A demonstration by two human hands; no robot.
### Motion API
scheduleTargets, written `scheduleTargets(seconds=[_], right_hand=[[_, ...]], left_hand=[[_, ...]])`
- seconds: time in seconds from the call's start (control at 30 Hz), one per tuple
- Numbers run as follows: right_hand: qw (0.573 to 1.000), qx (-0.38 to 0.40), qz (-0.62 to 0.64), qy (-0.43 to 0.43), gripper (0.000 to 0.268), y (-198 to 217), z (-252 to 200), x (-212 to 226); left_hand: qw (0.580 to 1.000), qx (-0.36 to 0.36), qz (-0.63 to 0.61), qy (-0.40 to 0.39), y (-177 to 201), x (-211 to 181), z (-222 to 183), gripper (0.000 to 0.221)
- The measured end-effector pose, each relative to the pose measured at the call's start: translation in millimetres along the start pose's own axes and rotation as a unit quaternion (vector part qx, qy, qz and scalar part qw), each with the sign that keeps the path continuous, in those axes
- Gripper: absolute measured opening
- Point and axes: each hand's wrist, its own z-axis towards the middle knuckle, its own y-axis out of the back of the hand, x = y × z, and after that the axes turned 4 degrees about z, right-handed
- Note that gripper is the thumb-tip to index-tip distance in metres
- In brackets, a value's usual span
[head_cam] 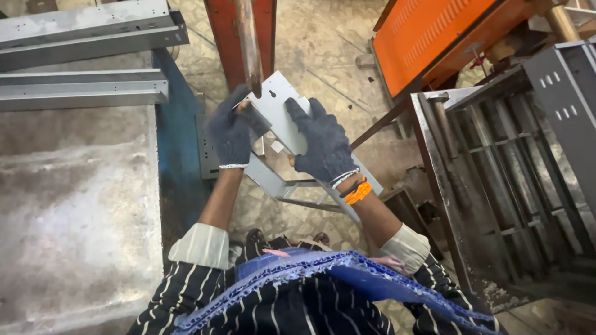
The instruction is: The worker performs spot welding on metal enclosure components and uses a hand file to smooth the edges.
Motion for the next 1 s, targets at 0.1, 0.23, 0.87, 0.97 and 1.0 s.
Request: scheduleTargets(seconds=[0.1,0.23,0.87,0.97,1.0], right_hand=[[1.0,0.006,0.011,0.0,0.112,1.6,-2.3,-0.2],[0.999,-0.002,0.033,0.006,0.114,-3.5,-3.5,-4.1],[0.999,0.018,0.014,-0.024,0.115,1.2,-3.9,14.2],[0.999,0.018,0.017,-0.025,0.114,4.3,-4.8,17.9],[0.999,0.019,0.016,-0.024,0.114,2.2,-5.0,15.4]], left_hand=[[0.998,0.015,-0.054,0.001,-4.7,2.9,2.5,0.026],[0.996,0.075,0.024,0.048,4.0,-16.1,11.2,0.028],[0.973,0.214,0.007,0.088,8.2,-8.2,32.8,0.041],[0.973,0.214,0.008,0.084,8.0,-7.7,34.2,0.034],[0.973,0.213,0.007,0.085,6.5,-5.0,33.3,0.034]])
